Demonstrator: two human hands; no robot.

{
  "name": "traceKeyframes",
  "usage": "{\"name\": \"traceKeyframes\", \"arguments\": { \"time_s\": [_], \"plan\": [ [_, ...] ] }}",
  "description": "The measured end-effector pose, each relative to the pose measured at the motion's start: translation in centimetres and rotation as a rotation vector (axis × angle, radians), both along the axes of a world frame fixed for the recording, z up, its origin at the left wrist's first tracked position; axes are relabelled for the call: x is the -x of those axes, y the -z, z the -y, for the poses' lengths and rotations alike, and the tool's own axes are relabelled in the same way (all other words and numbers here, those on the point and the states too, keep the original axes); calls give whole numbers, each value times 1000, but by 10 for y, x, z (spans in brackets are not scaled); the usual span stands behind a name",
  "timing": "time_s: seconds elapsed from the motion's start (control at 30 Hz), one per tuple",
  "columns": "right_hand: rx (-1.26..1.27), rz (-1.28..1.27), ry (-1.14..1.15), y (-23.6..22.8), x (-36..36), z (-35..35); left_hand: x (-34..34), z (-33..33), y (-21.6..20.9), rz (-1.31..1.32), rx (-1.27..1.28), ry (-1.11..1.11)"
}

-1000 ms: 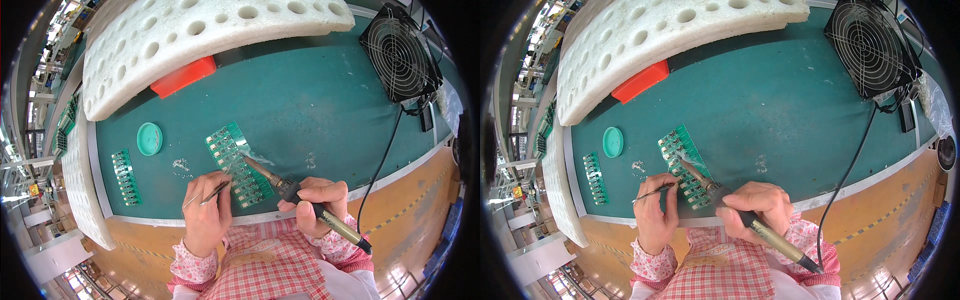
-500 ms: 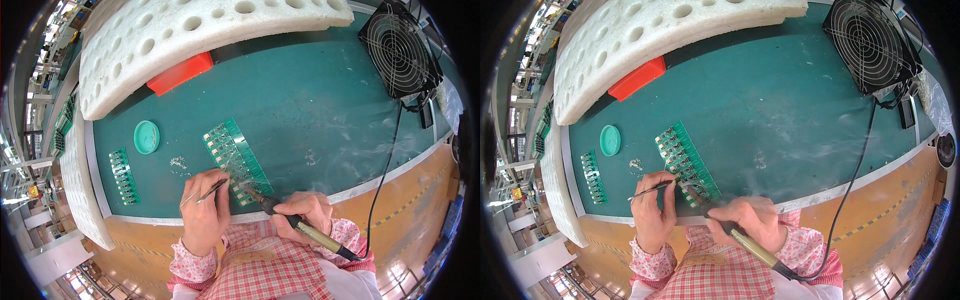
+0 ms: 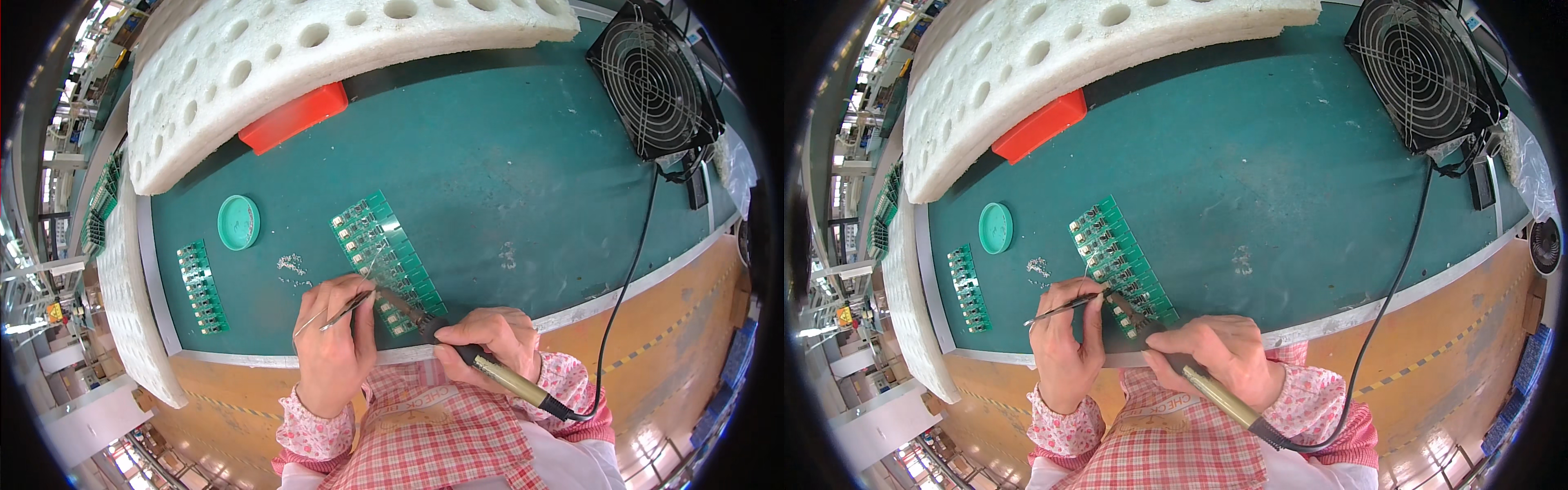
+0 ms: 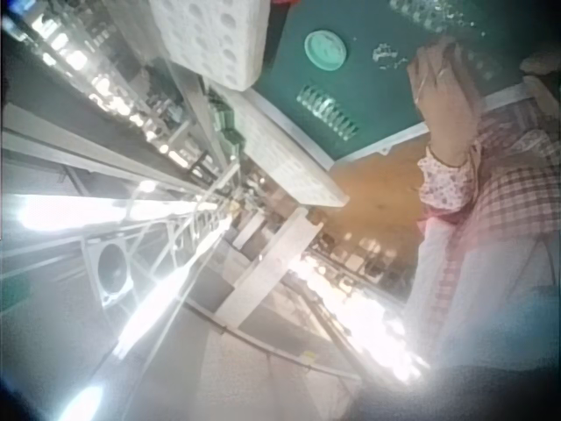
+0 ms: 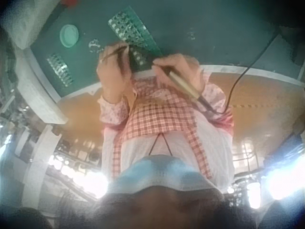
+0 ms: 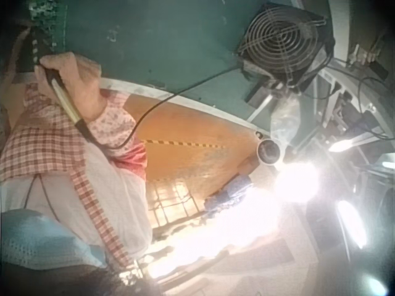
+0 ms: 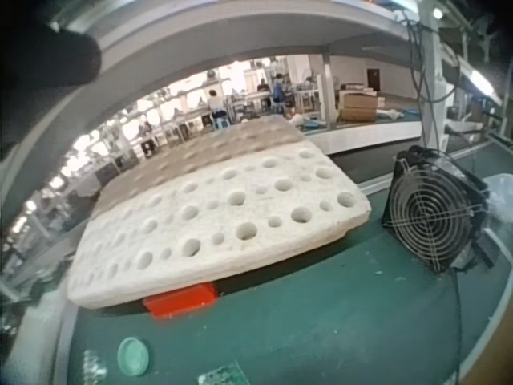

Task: The person solders electronic components onto a series of printed circuit board strips using a soldering iron and solder wire. The components are held in place with tweezers while being soldered.

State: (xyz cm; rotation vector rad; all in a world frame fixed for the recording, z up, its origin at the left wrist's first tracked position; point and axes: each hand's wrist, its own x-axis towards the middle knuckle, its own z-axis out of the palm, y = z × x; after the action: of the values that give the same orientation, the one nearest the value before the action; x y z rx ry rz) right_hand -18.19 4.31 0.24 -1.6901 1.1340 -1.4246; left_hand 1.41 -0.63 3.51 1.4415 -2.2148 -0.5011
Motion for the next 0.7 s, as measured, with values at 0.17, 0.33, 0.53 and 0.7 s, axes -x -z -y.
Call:
{"name": "traceKeyframes", "arguments": {
  "time_s": [0.17, 0.33, 0.53, 0.7],
  "plan": [
    [6, -20, 10, -1, 0, 1, -1, -1, 0, 3, -12, -2],
    [5, -34, 10, -3, 0, 2, 0, 0, -1, 13, -4, 13],
    [13, -43, 13, -4, 1, 3, 2, 2, -4, 48, 7, 29],
    [24, 21, 47, 0, 2, -1, 2, 2, -4, 62, 13, 26]
  ]
}}
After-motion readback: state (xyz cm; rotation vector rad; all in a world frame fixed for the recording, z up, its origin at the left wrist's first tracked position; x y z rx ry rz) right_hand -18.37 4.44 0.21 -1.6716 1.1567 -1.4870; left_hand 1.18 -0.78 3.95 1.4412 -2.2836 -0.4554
